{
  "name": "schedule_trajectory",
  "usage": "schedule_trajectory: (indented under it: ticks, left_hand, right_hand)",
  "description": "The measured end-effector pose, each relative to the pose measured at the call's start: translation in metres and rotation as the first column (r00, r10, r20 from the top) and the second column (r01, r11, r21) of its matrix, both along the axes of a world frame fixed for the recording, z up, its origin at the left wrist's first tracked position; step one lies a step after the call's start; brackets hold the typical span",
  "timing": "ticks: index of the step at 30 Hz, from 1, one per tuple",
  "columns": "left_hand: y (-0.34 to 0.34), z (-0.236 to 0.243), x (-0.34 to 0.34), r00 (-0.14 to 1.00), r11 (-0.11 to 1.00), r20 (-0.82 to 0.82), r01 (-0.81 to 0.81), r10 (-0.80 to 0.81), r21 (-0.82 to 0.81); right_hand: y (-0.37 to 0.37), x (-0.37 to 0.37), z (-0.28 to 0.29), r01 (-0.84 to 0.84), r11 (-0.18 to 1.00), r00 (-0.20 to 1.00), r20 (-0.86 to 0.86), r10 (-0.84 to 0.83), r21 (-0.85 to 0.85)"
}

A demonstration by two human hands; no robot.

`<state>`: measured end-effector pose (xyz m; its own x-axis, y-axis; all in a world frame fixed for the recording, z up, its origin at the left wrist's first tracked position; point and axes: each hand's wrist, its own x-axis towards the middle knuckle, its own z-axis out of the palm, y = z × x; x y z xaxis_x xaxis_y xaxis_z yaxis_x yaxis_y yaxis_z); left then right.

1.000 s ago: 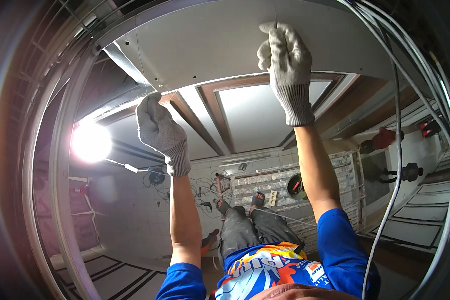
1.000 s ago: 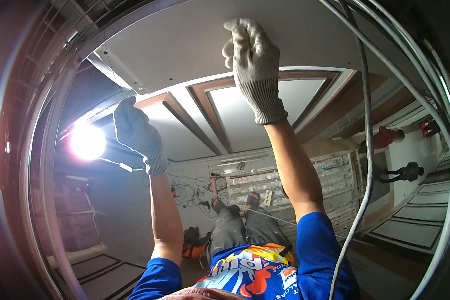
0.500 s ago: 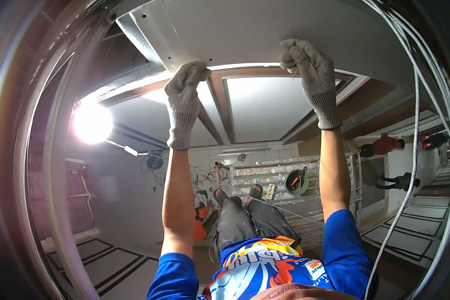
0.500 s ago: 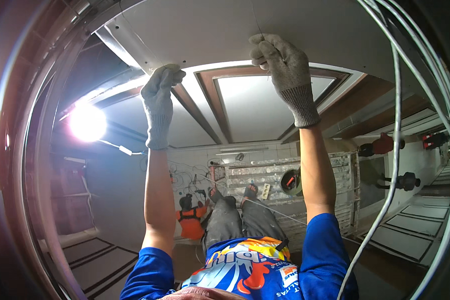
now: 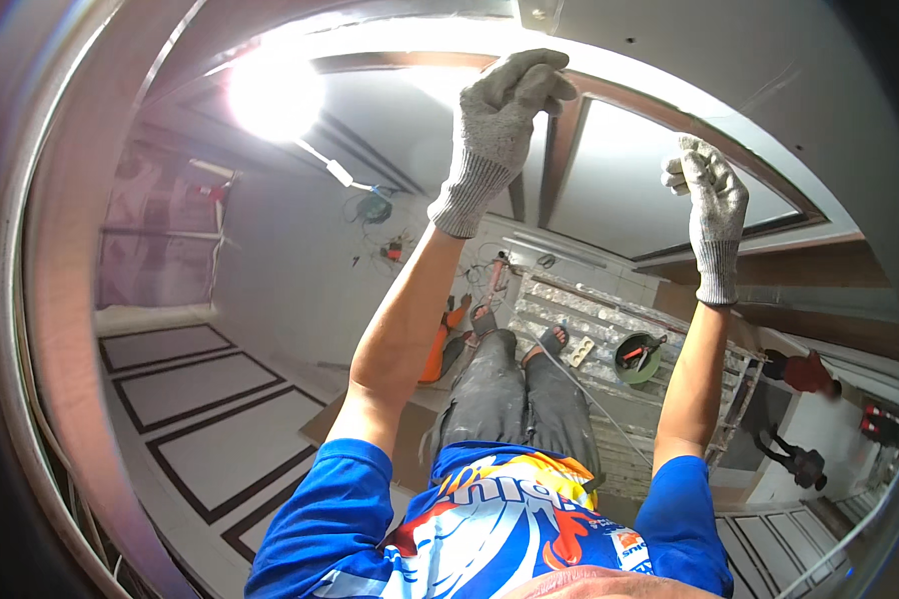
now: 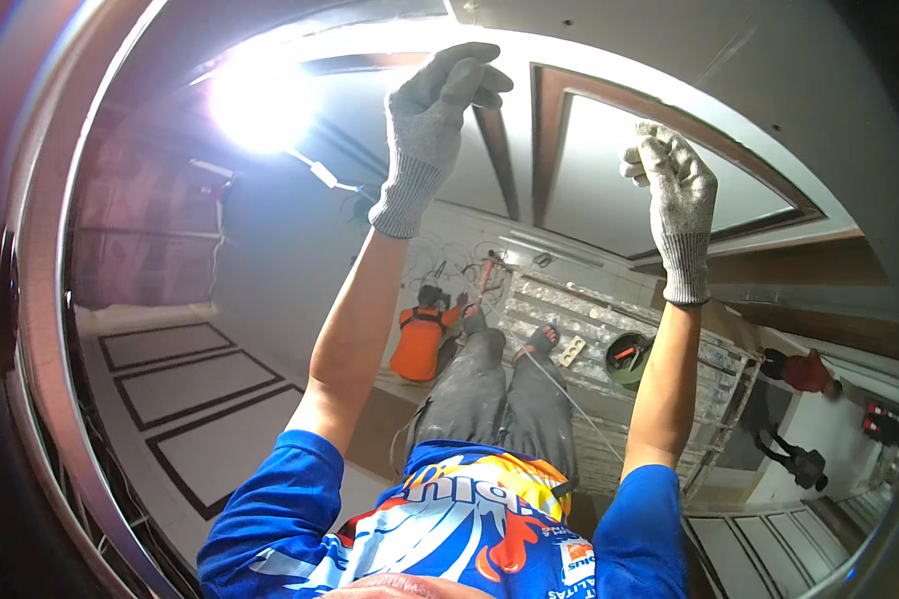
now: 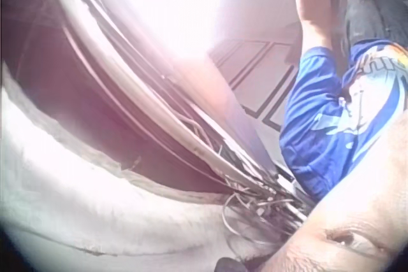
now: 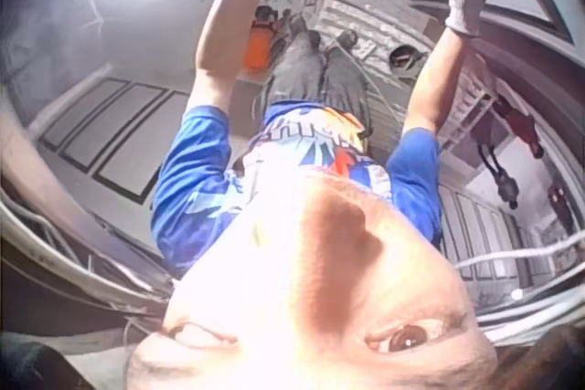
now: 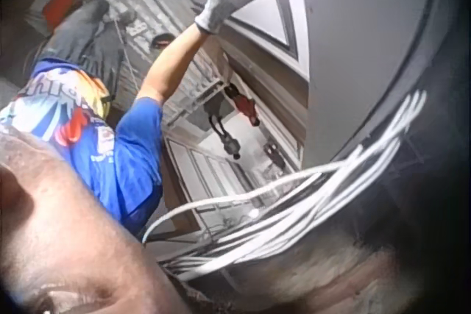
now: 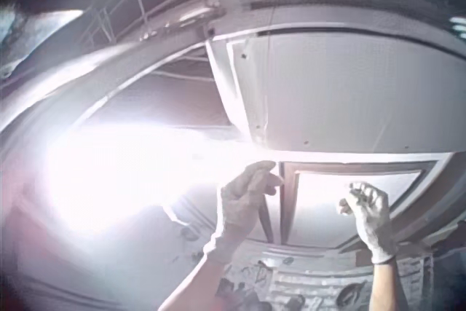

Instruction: The person prepares the wiring and mounts a circular LED ceiling light fixture while standing on a scaffold.

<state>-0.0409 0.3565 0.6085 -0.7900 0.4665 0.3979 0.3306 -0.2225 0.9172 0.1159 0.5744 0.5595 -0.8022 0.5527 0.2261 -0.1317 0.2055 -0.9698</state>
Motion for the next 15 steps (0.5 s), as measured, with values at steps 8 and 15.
schedule_trajectory:
  ticks: [8, 15]
  left_hand:
    - [-0.063, -0.076, -0.019, 0.985, 0.937, 0.054, -0.136, 0.161, -0.320]
    - [-0.196, -0.177, -0.043, 0.858, 0.799, 0.103, -0.416, 0.503, -0.434]
  right_hand:
    - [-0.052, -0.063, -0.120, -0.214, 0.932, 0.966, 0.080, 0.247, -0.293]
    - [-0.095, -0.097, -0.223, -0.298, 0.858, 0.897, 0.184, 0.401, -0.418]
